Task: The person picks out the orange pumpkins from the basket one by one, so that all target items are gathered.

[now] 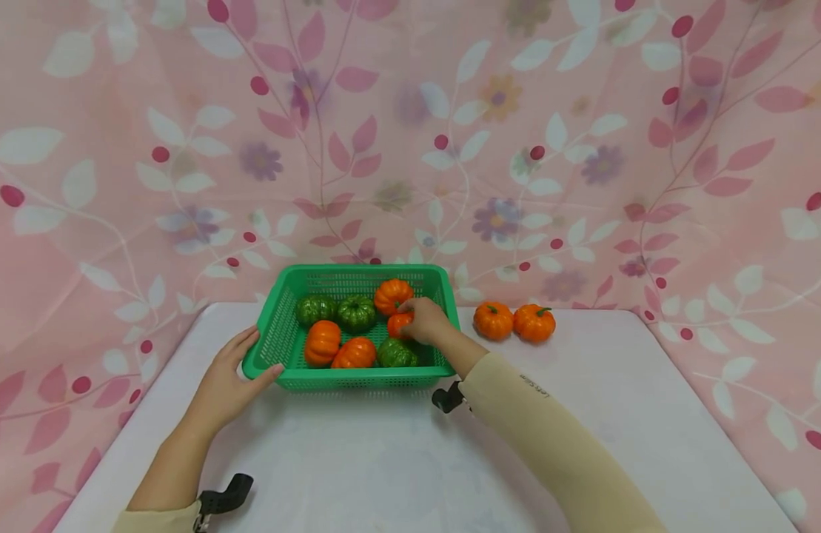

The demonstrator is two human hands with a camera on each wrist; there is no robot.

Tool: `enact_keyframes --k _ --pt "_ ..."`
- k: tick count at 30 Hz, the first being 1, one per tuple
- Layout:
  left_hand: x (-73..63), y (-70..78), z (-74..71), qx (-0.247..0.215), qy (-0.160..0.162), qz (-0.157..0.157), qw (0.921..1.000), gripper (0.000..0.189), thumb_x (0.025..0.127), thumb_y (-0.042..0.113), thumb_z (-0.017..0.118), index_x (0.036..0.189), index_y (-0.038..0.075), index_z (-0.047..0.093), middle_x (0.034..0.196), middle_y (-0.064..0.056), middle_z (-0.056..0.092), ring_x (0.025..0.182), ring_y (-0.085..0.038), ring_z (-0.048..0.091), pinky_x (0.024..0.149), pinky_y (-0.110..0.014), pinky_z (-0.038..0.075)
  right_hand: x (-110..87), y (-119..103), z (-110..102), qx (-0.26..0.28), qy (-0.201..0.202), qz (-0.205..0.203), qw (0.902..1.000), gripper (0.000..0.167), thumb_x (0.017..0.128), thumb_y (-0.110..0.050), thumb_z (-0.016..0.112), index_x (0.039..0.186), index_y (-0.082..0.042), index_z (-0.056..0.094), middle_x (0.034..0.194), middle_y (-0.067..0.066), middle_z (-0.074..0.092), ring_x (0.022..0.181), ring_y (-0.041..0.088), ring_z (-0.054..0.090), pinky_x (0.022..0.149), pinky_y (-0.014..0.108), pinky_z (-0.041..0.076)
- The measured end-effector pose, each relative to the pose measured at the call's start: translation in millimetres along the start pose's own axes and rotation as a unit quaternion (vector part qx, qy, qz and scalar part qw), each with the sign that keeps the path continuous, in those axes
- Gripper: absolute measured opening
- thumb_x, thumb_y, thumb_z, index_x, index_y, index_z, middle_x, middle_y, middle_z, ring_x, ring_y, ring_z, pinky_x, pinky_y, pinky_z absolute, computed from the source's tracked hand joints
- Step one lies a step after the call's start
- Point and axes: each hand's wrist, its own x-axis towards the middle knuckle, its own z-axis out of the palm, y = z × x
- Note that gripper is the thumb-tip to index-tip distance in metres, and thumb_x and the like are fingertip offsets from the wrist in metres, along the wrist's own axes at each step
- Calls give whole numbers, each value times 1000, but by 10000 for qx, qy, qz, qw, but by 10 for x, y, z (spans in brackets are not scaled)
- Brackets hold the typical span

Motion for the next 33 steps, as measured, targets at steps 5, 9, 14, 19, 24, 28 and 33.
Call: enact_keyframes --k 5,9,14,19,24,28,33 --pt "-1 17 -16 -18 -63 -30 10000 87 89 38 76 151 -8 35 158 -21 31 143 -49 27 108 -71 28 -17 1 -37 116 -24 -98 9999 39 92 -10 72 130 -6 64 137 12 59 116 29 58 93 41 52" --pt "0 30 -13 -44 -71 -21 10000 86 90 37 76 151 -8 35 158 -21 31 142 -49 27 107 -71 28 -68 -7 -120 231 -30 -228 9995 39 91 -12 74 129 -8 66 137 12 59 120 30 57 97 43 51" --pt "-6 19 -3 -31 -36 -3 10000 86 90 37 75 151 -8 35 158 -22 32 142 -50 28 107 -72 28 -190 -22 -268 696 -26 -350 9970 39 93 -17 72 131 -11 64 141 12 55 122 31 55 97 45 50" --pt "-14 13 -1 -3 -2 -6 10000 86 90 38 75 150 -9 35 158 -22 32 141 -50 29 106 -72 28 -352 -30 -456 1095 27 -497 9927 41 95 -24 71 135 -16 61 145 10 50 127 32 52 101 48 48" --pt "-17 35 -17 -65 -28 -26 10000 86 90 37 75 151 -9 35 158 -23 32 142 -50 28 106 -72 28 -521 -22 -669 1221 72 -628 9905 46 95 -29 71 138 -18 59 143 10 52 128 34 50 102 50 48" --pt "-16 46 -23 -74 -28 -34 10000 87 90 40 75 151 -8 35 158 -22 32 142 -50 28 106 -72 29 -685 34 -857 1398 74 -662 9879 47 96 -29 70 140 -18 58 145 10 51 132 35 47 103 51 48" --pt "-13 25 -9 -57 -14 -23 10000 87 90 40 75 151 -8 35 158 -22 32 142 -50 28 106 -72 28 -913 149 -1065 1592 288 -539 9854 47 96 -29 70 140 -21 57 147 9 50 138 35 43 106 55 44"
